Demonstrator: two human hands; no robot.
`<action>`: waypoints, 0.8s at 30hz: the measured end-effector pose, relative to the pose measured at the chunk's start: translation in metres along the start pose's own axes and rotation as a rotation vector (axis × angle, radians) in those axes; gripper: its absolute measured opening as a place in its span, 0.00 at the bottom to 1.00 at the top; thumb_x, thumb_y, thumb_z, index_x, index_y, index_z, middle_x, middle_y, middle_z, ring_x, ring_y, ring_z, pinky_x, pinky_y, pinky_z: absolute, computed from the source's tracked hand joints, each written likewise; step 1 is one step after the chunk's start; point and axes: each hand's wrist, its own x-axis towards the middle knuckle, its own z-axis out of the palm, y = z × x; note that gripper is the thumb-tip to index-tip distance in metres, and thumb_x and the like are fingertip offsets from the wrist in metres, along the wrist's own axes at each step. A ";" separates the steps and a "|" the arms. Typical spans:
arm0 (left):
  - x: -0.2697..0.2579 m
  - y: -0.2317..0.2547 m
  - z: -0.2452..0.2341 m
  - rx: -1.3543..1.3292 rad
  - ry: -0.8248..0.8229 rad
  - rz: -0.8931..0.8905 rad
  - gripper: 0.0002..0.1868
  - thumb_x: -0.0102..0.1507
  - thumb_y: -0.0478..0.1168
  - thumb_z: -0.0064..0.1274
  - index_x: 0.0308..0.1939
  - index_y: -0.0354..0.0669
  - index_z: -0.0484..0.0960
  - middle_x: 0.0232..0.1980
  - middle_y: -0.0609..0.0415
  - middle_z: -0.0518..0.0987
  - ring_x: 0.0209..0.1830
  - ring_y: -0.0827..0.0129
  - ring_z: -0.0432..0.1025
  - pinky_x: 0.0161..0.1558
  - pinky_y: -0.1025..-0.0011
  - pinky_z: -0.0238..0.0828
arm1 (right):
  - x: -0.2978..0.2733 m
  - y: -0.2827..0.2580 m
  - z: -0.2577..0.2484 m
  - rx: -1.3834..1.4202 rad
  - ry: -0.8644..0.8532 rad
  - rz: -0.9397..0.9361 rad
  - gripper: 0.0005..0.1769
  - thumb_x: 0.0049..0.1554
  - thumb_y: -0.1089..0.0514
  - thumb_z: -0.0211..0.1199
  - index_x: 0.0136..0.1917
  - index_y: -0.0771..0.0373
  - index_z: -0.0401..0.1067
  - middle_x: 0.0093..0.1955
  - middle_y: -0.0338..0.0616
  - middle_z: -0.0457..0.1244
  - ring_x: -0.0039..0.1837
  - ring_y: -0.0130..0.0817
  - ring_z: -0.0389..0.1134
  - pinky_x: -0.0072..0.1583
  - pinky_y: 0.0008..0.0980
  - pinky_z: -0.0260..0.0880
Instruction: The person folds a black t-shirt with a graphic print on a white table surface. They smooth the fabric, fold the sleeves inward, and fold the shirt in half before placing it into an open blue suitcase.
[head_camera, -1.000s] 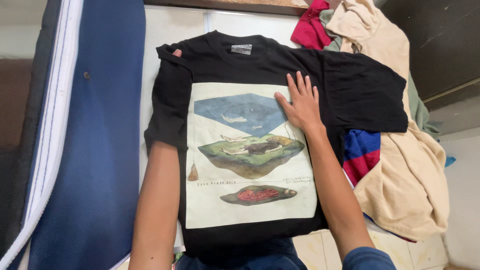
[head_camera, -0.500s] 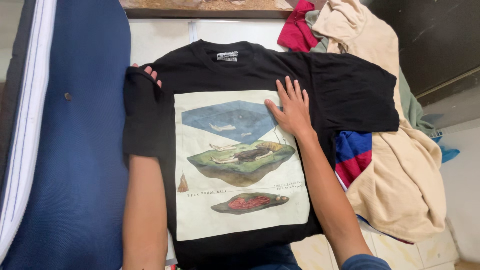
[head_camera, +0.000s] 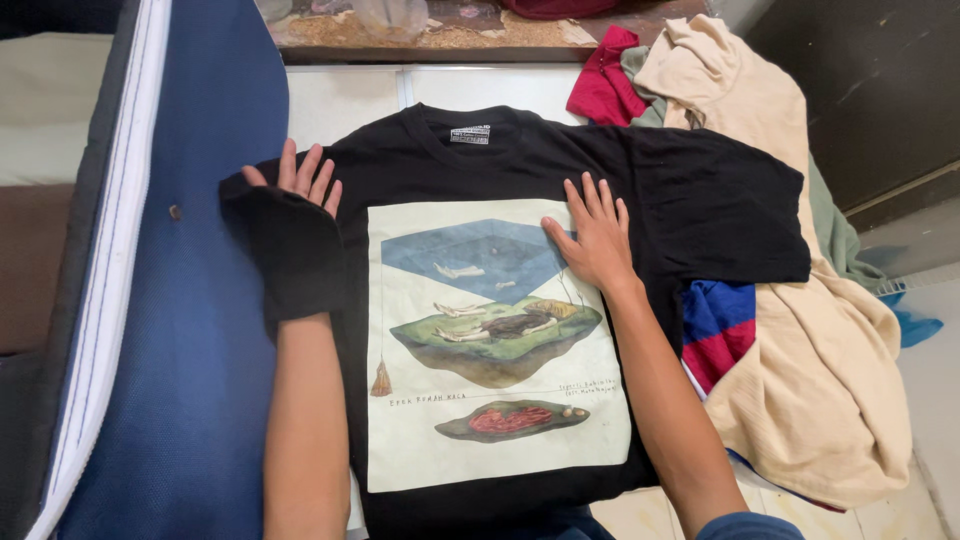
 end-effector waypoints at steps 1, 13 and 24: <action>-0.007 0.002 0.005 0.155 -0.010 0.066 0.30 0.76 0.49 0.44 0.78 0.40 0.60 0.79 0.39 0.67 0.79 0.53 0.65 0.77 0.62 0.62 | -0.001 0.000 0.001 0.001 0.001 -0.007 0.44 0.63 0.31 0.50 0.81 0.60 0.54 0.85 0.58 0.43 0.85 0.56 0.37 0.78 0.57 0.32; -0.030 0.025 0.051 1.611 -0.373 0.594 0.38 0.66 0.59 0.55 0.70 0.34 0.71 0.70 0.36 0.71 0.71 0.42 0.65 0.72 0.50 0.57 | -0.001 -0.002 0.001 0.003 0.014 -0.032 0.42 0.63 0.34 0.54 0.80 0.62 0.57 0.83 0.61 0.44 0.83 0.59 0.40 0.77 0.58 0.34; -0.030 0.026 0.048 1.387 -0.332 0.484 0.38 0.68 0.51 0.53 0.75 0.27 0.65 0.74 0.34 0.69 0.76 0.44 0.62 0.75 0.55 0.54 | 0.017 -0.156 0.017 0.596 -0.137 -0.351 0.35 0.63 0.45 0.66 0.73 0.70 0.61 0.71 0.57 0.58 0.68 0.50 0.62 0.65 0.42 0.63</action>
